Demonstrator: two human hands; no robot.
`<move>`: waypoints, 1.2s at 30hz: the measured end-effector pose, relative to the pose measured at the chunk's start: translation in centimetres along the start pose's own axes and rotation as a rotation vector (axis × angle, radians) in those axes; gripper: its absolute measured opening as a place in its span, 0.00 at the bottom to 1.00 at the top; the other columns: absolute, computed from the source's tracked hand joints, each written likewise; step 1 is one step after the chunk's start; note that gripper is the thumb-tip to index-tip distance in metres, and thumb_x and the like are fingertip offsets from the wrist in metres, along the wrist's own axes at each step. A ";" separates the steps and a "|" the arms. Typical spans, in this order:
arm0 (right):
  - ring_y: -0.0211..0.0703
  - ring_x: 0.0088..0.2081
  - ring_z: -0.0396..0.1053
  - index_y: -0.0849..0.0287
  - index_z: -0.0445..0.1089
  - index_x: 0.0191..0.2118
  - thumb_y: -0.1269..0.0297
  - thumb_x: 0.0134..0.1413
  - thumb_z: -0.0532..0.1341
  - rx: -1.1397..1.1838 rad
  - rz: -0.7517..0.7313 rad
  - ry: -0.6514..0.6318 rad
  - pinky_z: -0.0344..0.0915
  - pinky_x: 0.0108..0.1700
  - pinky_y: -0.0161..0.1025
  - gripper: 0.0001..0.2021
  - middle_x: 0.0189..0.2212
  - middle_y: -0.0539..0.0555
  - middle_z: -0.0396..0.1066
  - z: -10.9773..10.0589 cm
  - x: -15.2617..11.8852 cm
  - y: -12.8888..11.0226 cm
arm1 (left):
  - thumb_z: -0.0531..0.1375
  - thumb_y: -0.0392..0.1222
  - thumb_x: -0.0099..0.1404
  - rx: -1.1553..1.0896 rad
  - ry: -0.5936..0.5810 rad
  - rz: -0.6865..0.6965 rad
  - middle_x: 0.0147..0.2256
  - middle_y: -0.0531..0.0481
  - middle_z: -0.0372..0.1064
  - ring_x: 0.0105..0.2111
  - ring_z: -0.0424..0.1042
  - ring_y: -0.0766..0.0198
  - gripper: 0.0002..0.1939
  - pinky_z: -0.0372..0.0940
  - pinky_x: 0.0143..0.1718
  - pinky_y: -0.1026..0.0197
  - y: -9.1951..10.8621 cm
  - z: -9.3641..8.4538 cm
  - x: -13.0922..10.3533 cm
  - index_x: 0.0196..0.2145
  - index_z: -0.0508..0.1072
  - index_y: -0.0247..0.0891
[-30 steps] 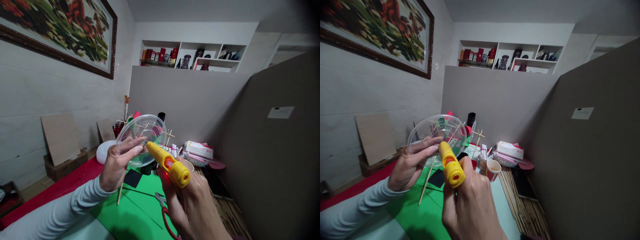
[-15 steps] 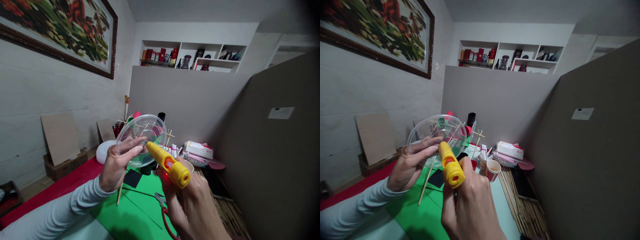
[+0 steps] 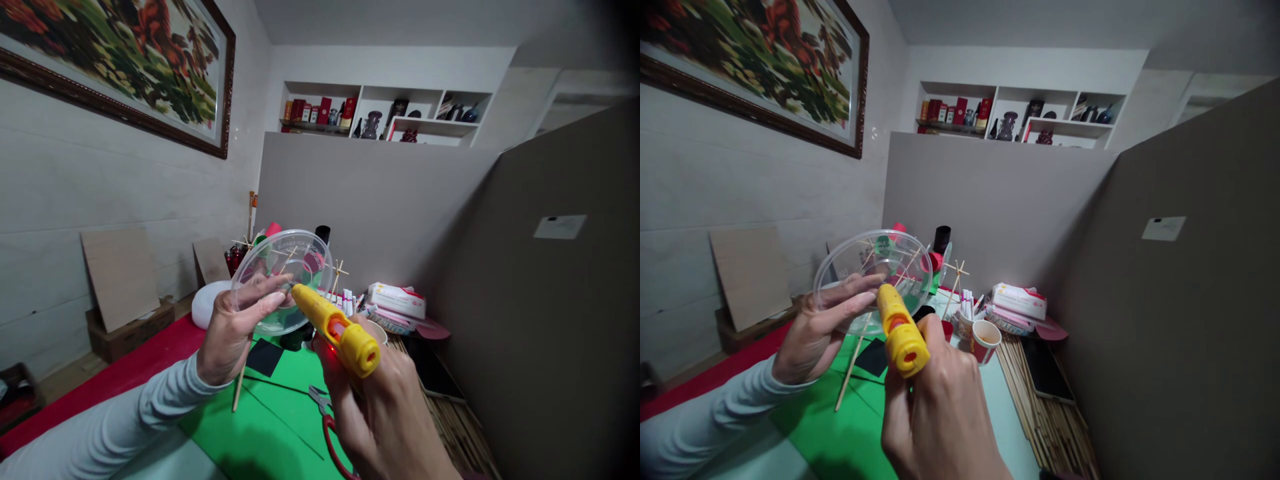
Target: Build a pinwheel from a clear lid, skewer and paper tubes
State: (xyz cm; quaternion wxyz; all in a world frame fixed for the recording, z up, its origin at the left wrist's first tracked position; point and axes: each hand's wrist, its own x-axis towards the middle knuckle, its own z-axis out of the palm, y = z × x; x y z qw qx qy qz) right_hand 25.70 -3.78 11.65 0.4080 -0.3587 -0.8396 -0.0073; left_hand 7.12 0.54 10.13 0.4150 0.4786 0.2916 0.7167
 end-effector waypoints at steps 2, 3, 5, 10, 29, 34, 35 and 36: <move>0.41 0.24 0.68 0.58 0.64 0.38 0.70 0.65 0.50 0.003 0.004 -0.003 0.61 0.26 0.40 0.07 0.27 0.50 0.69 0.0 0.1 0.0 | 0.70 0.38 0.58 0.003 0.001 -0.002 0.40 0.53 0.84 0.36 0.82 0.68 0.10 0.72 0.44 0.74 0.0 0.0 0.0 0.39 0.86 0.47; 0.41 0.24 0.68 0.58 0.64 0.38 0.70 0.65 0.50 0.001 0.000 -0.002 0.61 0.26 0.40 0.07 0.27 0.50 0.69 -0.1 0.1 0.0 | 0.70 0.38 0.58 0.005 0.001 -0.002 0.40 0.53 0.84 0.36 0.82 0.68 0.10 0.72 0.44 0.74 0.0 -0.1 0.0 0.39 0.86 0.46; 0.41 0.24 0.68 0.57 0.64 0.38 0.70 0.65 0.50 -0.006 -0.007 0.005 0.60 0.26 0.39 0.07 0.27 0.49 0.69 -0.1 0.2 0.0 | 0.70 0.39 0.58 0.007 -0.003 -0.002 0.40 0.52 0.84 0.36 0.81 0.67 0.10 0.73 0.44 0.73 -0.1 -0.1 0.0 0.40 0.86 0.46; 0.41 0.24 0.67 0.56 0.63 0.37 0.70 0.65 0.50 -0.010 -0.007 0.009 0.59 0.25 0.39 0.07 0.26 0.49 0.69 0.0 0.1 0.1 | 0.70 0.39 0.58 0.003 0.000 0.012 0.43 0.53 0.83 0.37 0.81 0.67 0.10 0.73 0.44 0.73 -0.1 0.0 0.0 0.39 0.86 0.46; 0.41 0.24 0.67 0.57 0.63 0.37 0.71 0.65 0.50 0.000 -0.005 -0.004 0.58 0.25 0.40 0.07 0.27 0.49 0.68 0.1 0.0 0.0 | 0.70 0.39 0.59 0.034 0.005 0.016 0.41 0.55 0.83 0.38 0.81 0.71 0.10 0.68 0.50 0.77 -0.2 -0.2 0.0 0.39 0.86 0.48; 0.41 0.24 0.67 0.57 0.64 0.37 0.70 0.66 0.50 -0.008 -0.017 0.010 0.57 0.25 0.40 0.08 0.27 0.49 0.68 0.1 0.1 0.1 | 0.70 0.39 0.58 0.014 0.006 0.000 0.43 0.56 0.83 0.37 0.81 0.70 0.09 0.70 0.47 0.77 -0.2 -0.1 0.0 0.38 0.86 0.48; 0.41 0.24 0.67 0.57 0.64 0.37 0.70 0.66 0.50 -0.009 -0.023 0.011 0.57 0.25 0.39 0.08 0.27 0.49 0.68 0.1 0.1 0.1 | 0.70 0.39 0.58 0.010 0.006 0.001 0.42 0.56 0.83 0.37 0.82 0.70 0.09 0.70 0.46 0.77 -0.1 -0.1 0.0 0.38 0.86 0.48; 0.41 0.24 0.67 0.57 0.64 0.37 0.70 0.66 0.50 -0.008 -0.025 0.014 0.57 0.25 0.39 0.08 0.27 0.49 0.68 0.1 0.1 0.1 | 0.70 0.39 0.58 0.005 0.004 0.002 0.42 0.56 0.83 0.37 0.82 0.70 0.09 0.71 0.46 0.77 -0.1 0.0 0.0 0.38 0.86 0.48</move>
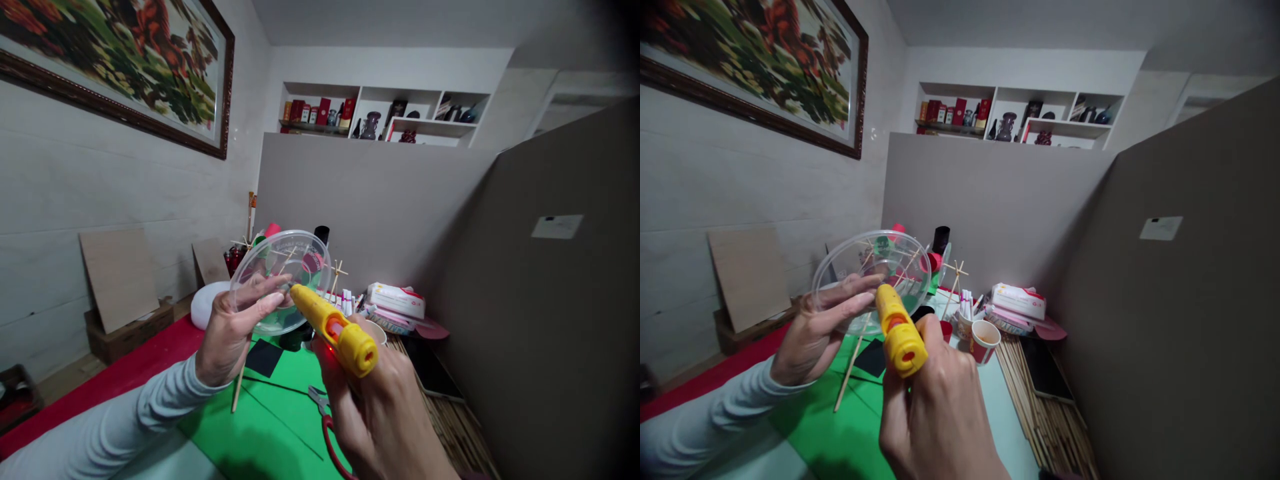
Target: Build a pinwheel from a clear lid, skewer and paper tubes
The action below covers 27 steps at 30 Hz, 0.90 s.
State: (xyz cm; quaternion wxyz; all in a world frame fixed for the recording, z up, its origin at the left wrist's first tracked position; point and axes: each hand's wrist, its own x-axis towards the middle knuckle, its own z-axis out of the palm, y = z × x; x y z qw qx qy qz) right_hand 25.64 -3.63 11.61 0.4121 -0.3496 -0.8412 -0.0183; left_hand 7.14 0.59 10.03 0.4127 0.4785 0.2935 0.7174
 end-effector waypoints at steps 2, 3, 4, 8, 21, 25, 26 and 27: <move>0.40 0.24 0.67 0.57 0.64 0.37 0.70 0.66 0.50 -0.002 0.001 0.004 0.58 0.25 0.39 0.08 0.27 0.49 0.68 0.0 0.0 -0.1 | 0.70 0.38 0.58 -0.009 0.001 0.006 0.41 0.55 0.83 0.37 0.82 0.69 0.09 0.71 0.46 0.76 0.0 0.0 0.0 0.38 0.86 0.47; 0.40 0.24 0.67 0.57 0.64 0.37 0.70 0.66 0.50 -0.004 0.001 0.007 0.58 0.25 0.39 0.08 0.27 0.49 0.68 -0.1 0.0 -0.1 | 0.70 0.38 0.58 -0.013 0.005 0.008 0.42 0.55 0.83 0.37 0.82 0.68 0.09 0.72 0.45 0.76 0.1 0.1 0.0 0.38 0.86 0.47; 0.40 0.24 0.67 0.57 0.64 0.37 0.70 0.66 0.50 -0.004 0.000 0.010 0.58 0.25 0.39 0.08 0.27 0.49 0.68 -0.1 0.0 -0.1 | 0.71 0.38 0.57 -0.015 0.009 0.007 0.43 0.55 0.83 0.37 0.82 0.68 0.09 0.73 0.44 0.75 0.1 0.1 0.0 0.38 0.86 0.47; 0.41 0.24 0.67 0.57 0.63 0.37 0.69 0.67 0.50 -0.006 0.010 0.011 0.58 0.24 0.40 0.08 0.26 0.49 0.68 0.0 0.0 0.0 | 0.71 0.38 0.57 -0.014 0.013 0.004 0.41 0.55 0.83 0.35 0.82 0.68 0.09 0.73 0.43 0.75 0.1 0.0 -0.1 0.37 0.86 0.47; 0.41 0.25 0.69 0.57 0.64 0.38 0.68 0.67 0.49 -0.006 0.013 0.000 0.58 0.25 0.40 0.08 0.27 0.50 0.70 0.0 0.1 -0.1 | 0.70 0.38 0.58 0.013 0.001 0.010 0.42 0.55 0.83 0.36 0.82 0.69 0.10 0.71 0.45 0.76 0.0 0.0 0.0 0.38 0.86 0.48; 0.41 0.24 0.68 0.57 0.64 0.37 0.69 0.67 0.50 -0.012 0.007 0.015 0.58 0.24 0.39 0.08 0.27 0.49 0.69 0.0 0.0 0.0 | 0.70 0.38 0.58 0.011 -0.001 0.016 0.41 0.55 0.83 0.37 0.81 0.71 0.10 0.70 0.47 0.78 0.0 -0.1 -0.1 0.38 0.86 0.48; 0.40 0.24 0.68 0.57 0.64 0.37 0.69 0.67 0.50 -0.012 0.007 0.017 0.58 0.24 0.39 0.08 0.27 0.49 0.69 0.0 0.0 0.0 | 0.69 0.38 0.58 0.013 -0.001 0.014 0.41 0.55 0.83 0.37 0.81 0.71 0.10 0.70 0.47 0.78 0.1 -0.1 -0.1 0.38 0.86 0.48; 0.40 0.24 0.67 0.57 0.64 0.37 0.69 0.67 0.50 -0.012 0.006 0.015 0.58 0.24 0.39 0.08 0.26 0.49 0.69 -0.1 0.0 0.0 | 0.69 0.38 0.58 0.014 -0.002 0.013 0.41 0.55 0.83 0.37 0.81 0.71 0.10 0.70 0.47 0.78 0.1 0.0 -0.1 0.38 0.86 0.48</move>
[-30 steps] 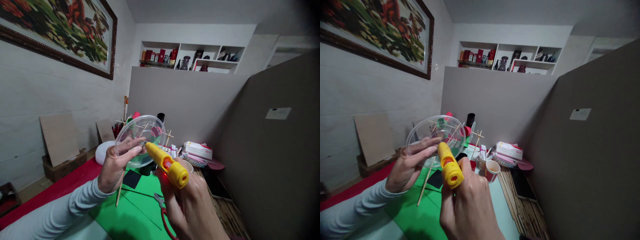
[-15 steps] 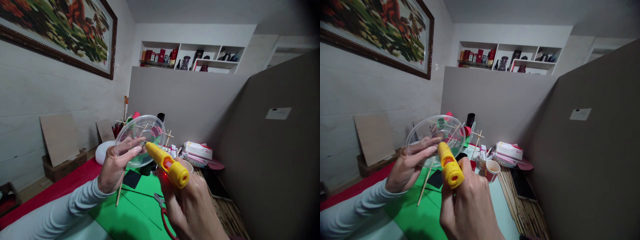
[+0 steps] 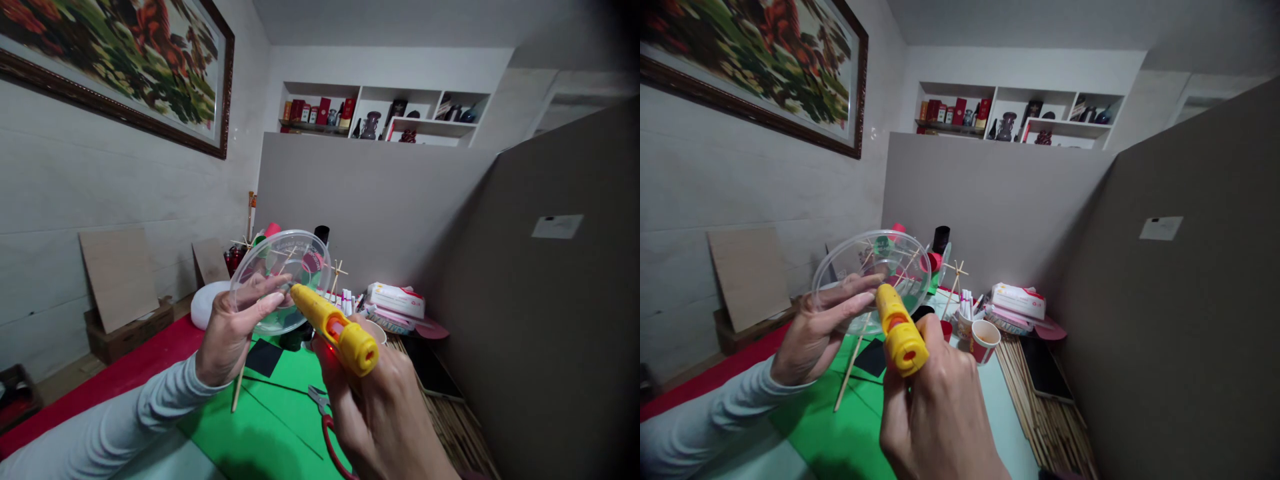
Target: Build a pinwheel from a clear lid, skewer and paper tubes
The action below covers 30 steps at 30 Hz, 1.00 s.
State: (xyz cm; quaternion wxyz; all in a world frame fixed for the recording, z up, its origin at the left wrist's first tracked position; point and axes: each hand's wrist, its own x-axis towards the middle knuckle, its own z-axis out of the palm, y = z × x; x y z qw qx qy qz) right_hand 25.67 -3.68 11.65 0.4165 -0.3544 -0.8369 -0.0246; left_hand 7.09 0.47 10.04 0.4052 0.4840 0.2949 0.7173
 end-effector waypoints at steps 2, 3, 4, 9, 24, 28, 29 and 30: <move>0.40 0.24 0.67 0.57 0.64 0.37 0.69 0.67 0.49 0.000 -0.002 -0.008 0.58 0.25 0.39 0.08 0.27 0.49 0.69 -0.1 0.0 0.0 | 0.69 0.38 0.58 0.001 0.000 0.001 0.42 0.55 0.83 0.36 0.82 0.69 0.10 0.71 0.45 0.77 0.0 0.0 0.0 0.38 0.86 0.47; 0.40 0.24 0.67 0.57 0.64 0.37 0.69 0.66 0.49 0.001 -0.002 -0.011 0.58 0.25 0.39 0.08 0.27 0.49 0.69 -0.1 0.0 -0.1 | 0.70 0.38 0.58 -0.003 -0.001 0.003 0.42 0.55 0.83 0.36 0.82 0.69 0.09 0.72 0.44 0.76 0.0 0.0 0.0 0.38 0.86 0.48; 0.40 0.24 0.67 0.57 0.64 0.37 0.69 0.66 0.49 0.004 -0.002 -0.013 0.58 0.25 0.39 0.08 0.27 0.49 0.69 -0.1 0.0 -0.1 | 0.70 0.38 0.58 -0.007 -0.002 0.003 0.42 0.55 0.83 0.36 0.82 0.68 0.09 0.72 0.44 0.76 0.0 0.1 0.0 0.38 0.86 0.48; 0.40 0.24 0.67 0.58 0.64 0.38 0.69 0.66 0.49 0.019 0.012 -0.020 0.58 0.25 0.39 0.08 0.27 0.49 0.69 -0.1 0.0 -0.1 | 0.70 0.38 0.59 -0.024 -0.011 -0.008 0.41 0.54 0.83 0.37 0.82 0.68 0.10 0.72 0.45 0.75 -0.1 0.0 0.0 0.39 0.86 0.47; 0.40 0.23 0.65 0.57 0.64 0.37 0.70 0.67 0.49 0.001 0.008 -0.004 0.58 0.25 0.39 0.09 0.26 0.48 0.67 0.0 0.1 -0.2 | 0.70 0.37 0.59 -0.010 0.002 -0.008 0.41 0.54 0.83 0.37 0.81 0.70 0.09 0.71 0.46 0.77 0.0 0.0 0.1 0.39 0.86 0.46; 0.40 0.24 0.67 0.58 0.64 0.38 0.69 0.67 0.49 0.011 0.017 -0.022 0.59 0.25 0.39 0.09 0.27 0.49 0.69 0.0 0.1 -0.2 | 0.70 0.38 0.59 -0.016 -0.008 -0.009 0.43 0.54 0.83 0.37 0.82 0.68 0.09 0.73 0.45 0.74 0.0 0.0 0.0 0.39 0.86 0.47; 0.40 0.24 0.67 0.58 0.64 0.38 0.69 0.67 0.48 0.014 0.021 -0.028 0.59 0.25 0.39 0.09 0.27 0.50 0.69 -0.1 0.1 -0.1 | 0.70 0.38 0.59 -0.016 -0.008 -0.010 0.42 0.54 0.83 0.37 0.82 0.68 0.09 0.73 0.44 0.74 0.0 0.0 0.0 0.39 0.86 0.47; 0.41 0.24 0.68 0.58 0.64 0.38 0.69 0.67 0.48 0.017 0.025 -0.032 0.59 0.25 0.39 0.09 0.27 0.50 0.70 -0.1 0.1 -0.1 | 0.70 0.38 0.59 -0.014 -0.004 -0.010 0.42 0.54 0.83 0.36 0.82 0.68 0.09 0.73 0.44 0.74 0.0 0.0 0.0 0.38 0.86 0.48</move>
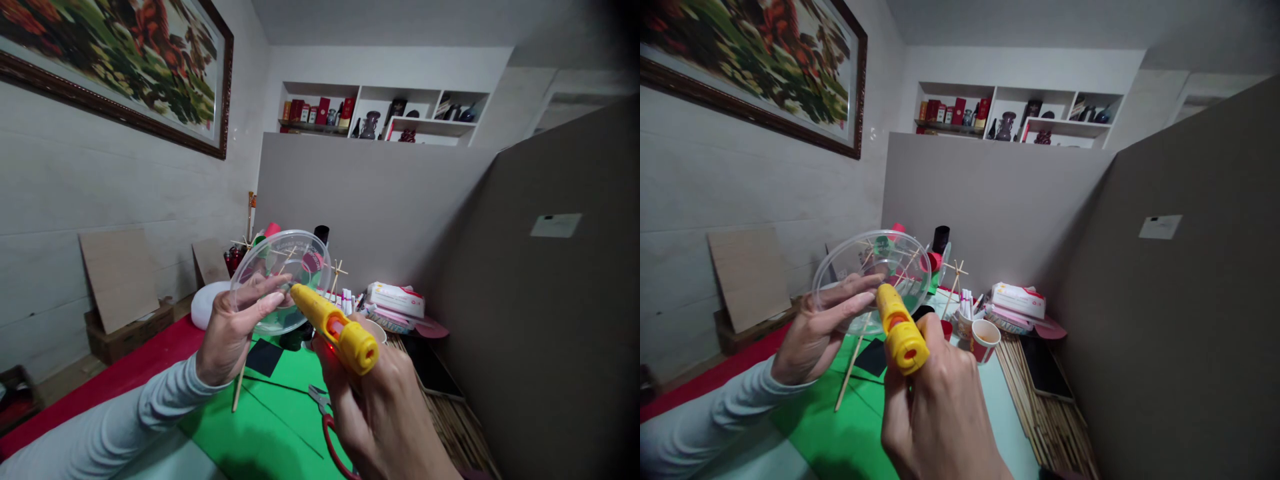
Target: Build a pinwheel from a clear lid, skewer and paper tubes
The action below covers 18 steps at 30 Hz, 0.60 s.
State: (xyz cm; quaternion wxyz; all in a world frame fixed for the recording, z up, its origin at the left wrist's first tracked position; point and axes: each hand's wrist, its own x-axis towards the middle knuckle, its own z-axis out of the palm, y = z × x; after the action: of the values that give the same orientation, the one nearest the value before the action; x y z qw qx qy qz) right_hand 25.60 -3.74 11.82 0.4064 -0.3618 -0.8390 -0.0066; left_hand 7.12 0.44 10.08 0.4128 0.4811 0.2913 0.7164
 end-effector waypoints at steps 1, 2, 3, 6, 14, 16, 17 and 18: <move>0.41 0.24 0.68 0.58 0.65 0.38 0.69 0.67 0.48 0.000 0.002 -0.002 0.59 0.25 0.39 0.09 0.27 0.50 0.70 0.0 0.0 0.0 | 0.70 0.38 0.59 0.003 0.003 -0.002 0.41 0.54 0.83 0.36 0.82 0.68 0.09 0.73 0.44 0.74 0.0 0.0 0.0 0.38 0.86 0.48; 0.41 0.24 0.68 0.59 0.65 0.39 0.68 0.67 0.48 -0.002 0.001 -0.002 0.59 0.25 0.39 0.09 0.27 0.50 0.70 0.0 0.0 0.0 | 0.70 0.38 0.59 0.004 0.005 -0.004 0.41 0.55 0.83 0.36 0.82 0.68 0.09 0.73 0.43 0.75 0.0 0.0 0.0 0.38 0.86 0.48; 0.41 0.25 0.68 0.58 0.65 0.38 0.68 0.67 0.48 -0.007 -0.002 -0.001 0.59 0.25 0.39 0.09 0.27 0.50 0.70 0.0 0.0 0.0 | 0.70 0.38 0.59 0.005 0.008 -0.006 0.41 0.55 0.83 0.36 0.82 0.68 0.09 0.73 0.43 0.74 0.1 0.1 0.0 0.38 0.86 0.48; 0.41 0.24 0.68 0.58 0.65 0.38 0.69 0.67 0.49 -0.022 -0.016 0.011 0.59 0.25 0.39 0.09 0.27 0.50 0.70 0.0 -0.1 0.0 | 0.70 0.38 0.59 0.003 0.008 -0.007 0.41 0.54 0.83 0.36 0.82 0.68 0.09 0.73 0.44 0.74 0.1 0.1 0.0 0.38 0.86 0.48; 0.41 0.24 0.67 0.57 0.65 0.38 0.69 0.67 0.49 -0.012 -0.003 0.003 0.58 0.25 0.40 0.09 0.27 0.50 0.69 0.0 -0.2 0.0 | 0.70 0.37 0.59 -0.003 0.011 0.000 0.43 0.54 0.83 0.38 0.81 0.69 0.09 0.72 0.45 0.75 0.0 0.0 0.0 0.38 0.86 0.47; 0.40 0.24 0.67 0.57 0.65 0.38 0.69 0.66 0.49 -0.010 -0.006 0.003 0.58 0.25 0.40 0.08 0.27 0.50 0.69 0.0 -0.1 0.0 | 0.70 0.37 0.59 0.002 0.011 0.003 0.43 0.54 0.83 0.37 0.82 0.68 0.09 0.72 0.45 0.75 0.1 0.0 0.0 0.38 0.86 0.47; 0.40 0.24 0.66 0.57 0.64 0.38 0.69 0.66 0.49 -0.007 -0.009 0.009 0.58 0.25 0.40 0.08 0.27 0.49 0.68 0.0 -0.1 0.0 | 0.70 0.38 0.59 0.004 0.008 0.002 0.42 0.54 0.83 0.37 0.82 0.68 0.09 0.73 0.44 0.74 0.1 0.1 0.0 0.38 0.86 0.47; 0.40 0.24 0.66 0.57 0.64 0.37 0.69 0.66 0.49 -0.004 -0.009 0.015 0.58 0.25 0.40 0.08 0.26 0.49 0.68 0.0 0.0 0.0 | 0.70 0.38 0.59 0.006 0.006 0.002 0.42 0.53 0.83 0.37 0.82 0.67 0.09 0.73 0.44 0.73 0.1 0.1 0.0 0.38 0.86 0.47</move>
State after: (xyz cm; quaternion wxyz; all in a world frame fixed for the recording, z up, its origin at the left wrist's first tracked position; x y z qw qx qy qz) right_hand 25.60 -3.73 11.81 0.4118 -0.3586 -0.8377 -0.0128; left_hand 7.16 0.44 10.17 0.4100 0.4805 0.2940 0.7173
